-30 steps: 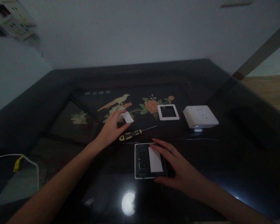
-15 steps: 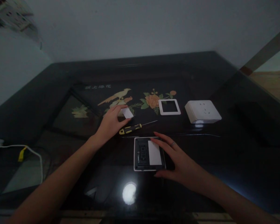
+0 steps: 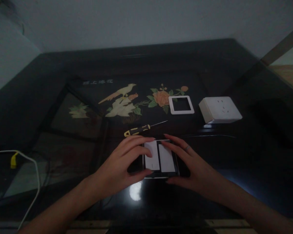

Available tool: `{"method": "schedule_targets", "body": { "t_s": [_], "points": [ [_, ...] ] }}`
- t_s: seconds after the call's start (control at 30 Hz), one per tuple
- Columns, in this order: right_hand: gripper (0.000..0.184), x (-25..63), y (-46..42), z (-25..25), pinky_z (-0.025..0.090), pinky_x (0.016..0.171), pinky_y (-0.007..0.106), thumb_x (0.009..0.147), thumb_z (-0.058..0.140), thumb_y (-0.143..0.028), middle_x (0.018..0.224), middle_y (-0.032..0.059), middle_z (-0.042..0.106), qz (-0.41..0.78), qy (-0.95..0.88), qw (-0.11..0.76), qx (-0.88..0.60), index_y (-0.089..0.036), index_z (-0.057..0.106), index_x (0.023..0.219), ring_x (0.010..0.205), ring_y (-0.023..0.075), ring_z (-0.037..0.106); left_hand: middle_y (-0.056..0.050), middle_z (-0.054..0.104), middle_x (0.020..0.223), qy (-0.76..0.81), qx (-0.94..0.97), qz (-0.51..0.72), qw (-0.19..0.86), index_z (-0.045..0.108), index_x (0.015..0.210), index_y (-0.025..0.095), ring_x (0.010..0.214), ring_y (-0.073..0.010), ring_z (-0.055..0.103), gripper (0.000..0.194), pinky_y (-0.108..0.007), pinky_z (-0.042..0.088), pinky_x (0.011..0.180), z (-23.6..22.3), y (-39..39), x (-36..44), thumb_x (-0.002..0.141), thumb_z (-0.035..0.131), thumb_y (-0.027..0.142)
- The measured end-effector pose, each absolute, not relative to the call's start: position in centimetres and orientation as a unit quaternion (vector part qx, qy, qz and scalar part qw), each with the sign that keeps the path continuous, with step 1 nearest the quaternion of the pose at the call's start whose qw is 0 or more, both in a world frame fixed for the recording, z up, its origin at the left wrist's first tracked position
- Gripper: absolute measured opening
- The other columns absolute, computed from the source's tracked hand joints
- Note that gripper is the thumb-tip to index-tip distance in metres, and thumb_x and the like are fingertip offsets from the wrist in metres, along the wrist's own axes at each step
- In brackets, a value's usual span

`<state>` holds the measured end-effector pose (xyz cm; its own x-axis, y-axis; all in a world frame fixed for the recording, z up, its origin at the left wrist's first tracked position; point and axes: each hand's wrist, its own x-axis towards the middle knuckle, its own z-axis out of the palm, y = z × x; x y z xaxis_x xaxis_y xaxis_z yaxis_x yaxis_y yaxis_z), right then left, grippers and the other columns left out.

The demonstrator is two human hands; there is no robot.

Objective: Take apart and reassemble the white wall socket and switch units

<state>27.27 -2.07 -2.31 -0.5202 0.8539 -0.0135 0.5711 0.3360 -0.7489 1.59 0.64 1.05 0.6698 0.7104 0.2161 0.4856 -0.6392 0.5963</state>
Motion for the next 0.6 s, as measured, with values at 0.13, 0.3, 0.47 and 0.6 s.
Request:
{"method": "schedule_targets", "body": {
  "t_s": [0.13, 0.3, 0.47, 0.6],
  "points": [
    [0.090, 27.37, -2.11, -2.31, 0.040, 0.111, 0.047, 0.075, 0.078, -0.031, 0.159, 0.0109, 0.026, 0.353, -0.800, 0.190, -0.447, -0.031, 0.027, 0.149, 0.144, 0.0273, 0.032, -0.008, 0.057, 0.135, 0.349, 0.875, 0.202, 0.269, 0.055, 0.106, 0.024, 0.126, -0.0246, 0.049, 0.025, -0.043, 0.043, 0.104, 0.70, 0.36, 1.79, 0.085, 0.068, 0.020],
    [0.091, 27.40, -2.13, -2.36, 0.041, 0.110, 0.049, 0.074, 0.078, -0.032, 0.159, 0.0109, 0.027, 0.342, -0.803, 0.200, -0.445, -0.031, 0.027, 0.150, 0.144, 0.0292, 0.033, -0.007, 0.055, 0.137, 0.348, 0.870, 0.191, 0.291, 0.054, 0.106, 0.024, 0.126, -0.0251, 0.048, 0.026, -0.044, 0.044, 0.104, 0.44, 0.30, 1.98, 0.085, 0.068, 0.020],
    [0.091, 27.43, -2.03, -2.11, 0.042, 0.109, 0.051, 0.075, 0.078, -0.033, 0.158, 0.0109, 0.029, 0.338, -0.809, 0.193, -0.441, -0.033, 0.026, 0.150, 0.143, 0.0298, 0.036, -0.007, 0.054, 0.138, 0.348, 0.869, 0.185, 0.299, 0.054, 0.108, 0.024, 0.128, -0.0249, 0.045, 0.028, -0.043, 0.042, 0.106, 0.48, 0.32, 1.90, 0.085, 0.068, 0.020],
    [0.091, 27.44, -1.97, -2.07, 0.042, 0.109, 0.051, 0.075, 0.078, -0.034, 0.158, 0.0128, 0.027, 0.333, -0.814, 0.184, -0.438, -0.032, 0.025, 0.150, 0.143, 0.0300, 0.034, -0.007, 0.055, 0.135, 0.348, 0.866, 0.191, 0.305, 0.055, 0.108, 0.025, 0.127, -0.0254, 0.046, 0.028, -0.043, 0.041, 0.106, 0.42, 0.38, 2.08, 0.084, 0.070, 0.024]
  ]
}}
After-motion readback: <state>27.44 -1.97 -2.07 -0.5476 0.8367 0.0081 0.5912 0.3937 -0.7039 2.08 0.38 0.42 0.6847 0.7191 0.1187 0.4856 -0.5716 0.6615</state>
